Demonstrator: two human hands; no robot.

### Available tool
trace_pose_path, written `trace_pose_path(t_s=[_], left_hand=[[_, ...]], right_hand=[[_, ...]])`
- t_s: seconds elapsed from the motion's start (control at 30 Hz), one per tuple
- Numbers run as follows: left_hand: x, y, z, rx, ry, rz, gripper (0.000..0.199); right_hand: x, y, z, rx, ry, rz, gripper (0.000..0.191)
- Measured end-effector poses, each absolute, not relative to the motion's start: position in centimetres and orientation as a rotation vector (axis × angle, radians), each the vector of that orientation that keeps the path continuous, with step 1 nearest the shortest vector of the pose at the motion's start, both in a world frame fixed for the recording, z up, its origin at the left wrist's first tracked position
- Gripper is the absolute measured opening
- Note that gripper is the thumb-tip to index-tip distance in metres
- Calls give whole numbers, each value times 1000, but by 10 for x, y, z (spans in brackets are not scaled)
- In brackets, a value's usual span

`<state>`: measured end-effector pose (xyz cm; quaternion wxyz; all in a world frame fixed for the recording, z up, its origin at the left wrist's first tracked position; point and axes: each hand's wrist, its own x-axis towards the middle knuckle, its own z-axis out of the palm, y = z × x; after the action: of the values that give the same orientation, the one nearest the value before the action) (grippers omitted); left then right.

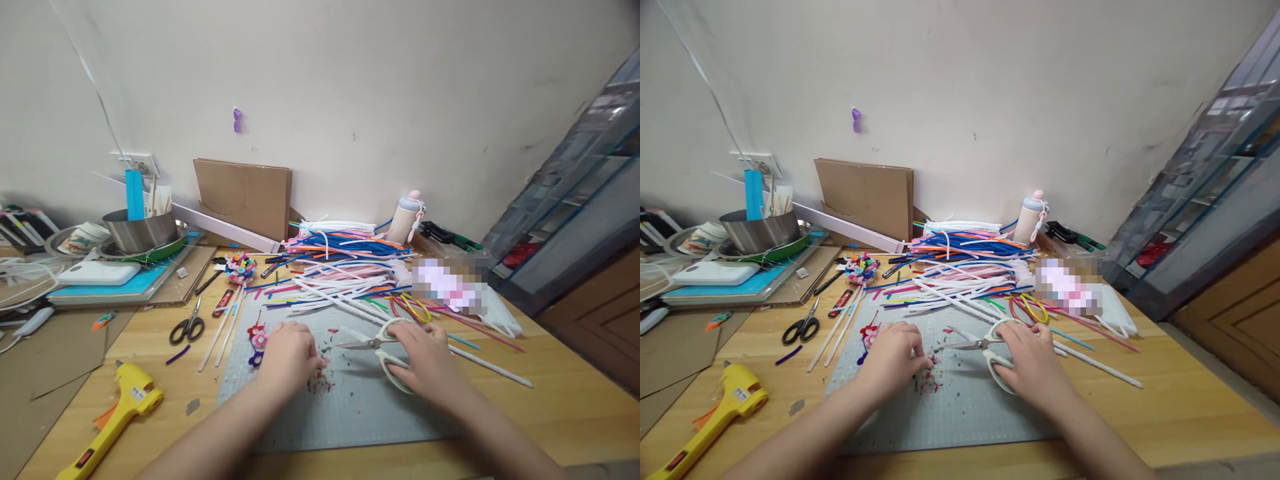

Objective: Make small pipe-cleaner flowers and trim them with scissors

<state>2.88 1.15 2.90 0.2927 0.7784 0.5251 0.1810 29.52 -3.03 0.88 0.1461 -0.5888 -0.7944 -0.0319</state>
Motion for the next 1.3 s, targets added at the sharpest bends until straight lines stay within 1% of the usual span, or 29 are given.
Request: trace_pose_path(t_s=[0.1, 0.13, 0.2, 0.27, 0.33, 0.47, 0.57, 0.7, 0.8, 0.9, 0.97, 1.1, 1.2, 1.3], left_hand=[[31, 3, 30, 2213, 1371, 439, 8], [30, -2, 29, 2261, 1374, 420, 10], [27, -14, 26, 2382, 1446, 383, 24], [19, -30, 19, 2500, 1622, 344, 38], [11, -48, 7, 2575, 1765, 293, 49], [2, -74, -20, 2794, 1774, 237, 77], [7, -81, -32, 2866, 1761, 228, 87], [25, -77, -36, 2820, 1778, 176, 93], [39, -69, -32, 2766, 1757, 162, 93], [46, -64, -26, 2743, 1726, 208, 91], [44, -65, -22, 2740, 1756, 288, 89], [19, -71, -20, 2767, 1891, 477, 73], [-2, -77, -23, 2742, 1962, 593, 58], [-14, -82, -26, 2655, 1981, 671, 51]], right_hand=[[292, -30, 8, -1824, -2216, 52, 27], [293, -31, 7, -1879, -2189, 101, 26], [297, -32, 5, -2015, -2137, 206, 22], [304, -33, 1, -2152, -2081, 275, 19], [311, -34, -3, -2246, -2027, 284, 20], [318, -33, -9, -2244, -2001, 228, 18], [320, -29, -11, -2176, -2021, 234, 17], [315, -25, -8, -2054, -2018, 264, 19], [296, -25, -5, -1866, -2033, 321, 28], [267, -23, -9, -1593, -2110, 505, 35], [249, -17, -20, -1473, -2116, 628, 43], [222, 5, -41, -1429, -2023, 750, 64], [205, 22, -45, -1328, -2028, 827, 64], [187, 31, -39, -1126, -2135, 922, 61]])
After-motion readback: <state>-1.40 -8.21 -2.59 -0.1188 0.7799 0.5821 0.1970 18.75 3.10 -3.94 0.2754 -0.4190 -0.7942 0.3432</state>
